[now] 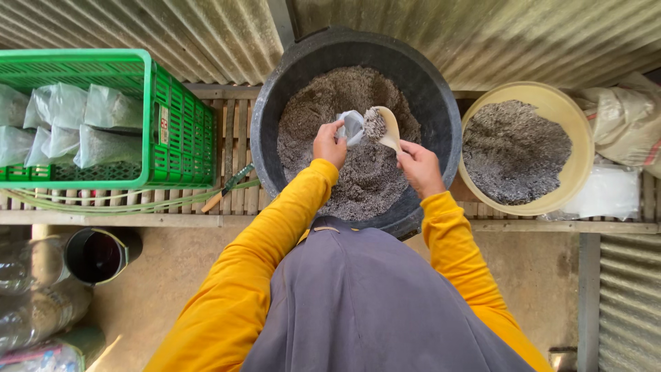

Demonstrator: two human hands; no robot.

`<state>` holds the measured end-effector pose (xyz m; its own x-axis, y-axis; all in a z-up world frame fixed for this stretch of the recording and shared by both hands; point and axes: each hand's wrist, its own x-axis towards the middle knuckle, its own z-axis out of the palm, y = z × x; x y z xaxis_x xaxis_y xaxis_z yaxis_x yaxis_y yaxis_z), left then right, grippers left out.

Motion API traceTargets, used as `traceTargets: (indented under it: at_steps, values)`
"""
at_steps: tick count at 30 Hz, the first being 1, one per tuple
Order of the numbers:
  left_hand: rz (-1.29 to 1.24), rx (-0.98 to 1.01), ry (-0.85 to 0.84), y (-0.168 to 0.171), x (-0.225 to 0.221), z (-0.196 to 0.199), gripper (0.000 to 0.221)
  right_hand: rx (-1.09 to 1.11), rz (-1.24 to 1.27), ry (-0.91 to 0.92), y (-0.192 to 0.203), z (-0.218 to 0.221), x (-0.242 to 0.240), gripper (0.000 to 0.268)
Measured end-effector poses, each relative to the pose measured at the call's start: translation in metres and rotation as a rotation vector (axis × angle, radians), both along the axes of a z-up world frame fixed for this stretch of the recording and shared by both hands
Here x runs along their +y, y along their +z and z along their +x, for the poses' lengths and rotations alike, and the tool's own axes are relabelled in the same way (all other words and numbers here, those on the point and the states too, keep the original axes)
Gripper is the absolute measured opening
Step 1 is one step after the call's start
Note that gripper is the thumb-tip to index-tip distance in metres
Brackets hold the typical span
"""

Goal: The person scoops a grey granular material from a large black basin into small transparent plastic bags using a wooden spoon. After filling each bag, the person ties it closed and places it into a green plastic crate. The process is repeated multiple times.

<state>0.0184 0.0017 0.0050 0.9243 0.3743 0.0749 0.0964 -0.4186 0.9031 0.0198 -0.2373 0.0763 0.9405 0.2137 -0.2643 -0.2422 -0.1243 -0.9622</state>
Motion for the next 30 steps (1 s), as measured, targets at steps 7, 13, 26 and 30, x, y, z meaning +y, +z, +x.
traceTargets:
  at_steps: [7, 13, 26, 30]
  values:
    - [0.024, -0.106, -0.05, -0.007, 0.0, 0.02, 0.044, -0.656, -0.911, 0.014, 0.025, -0.01, 0.064, 0.038]
    - [0.051, -0.019, -0.008, -0.003, 0.002, 0.02, 0.038, -0.561, -1.022, 0.052, 0.03, -0.032, 0.084, 0.047]
    - [0.124, 0.144, -0.172, 0.047, 0.032, -0.003, 0.042, 0.112, -1.08, -0.134, -0.11, -0.003, 0.034, 0.027]
    - [0.129, 0.112, -0.133, 0.04, 0.037, 0.0, 0.042, 0.11, -0.868, -0.168, -0.131, -0.009, 0.042, 0.028]
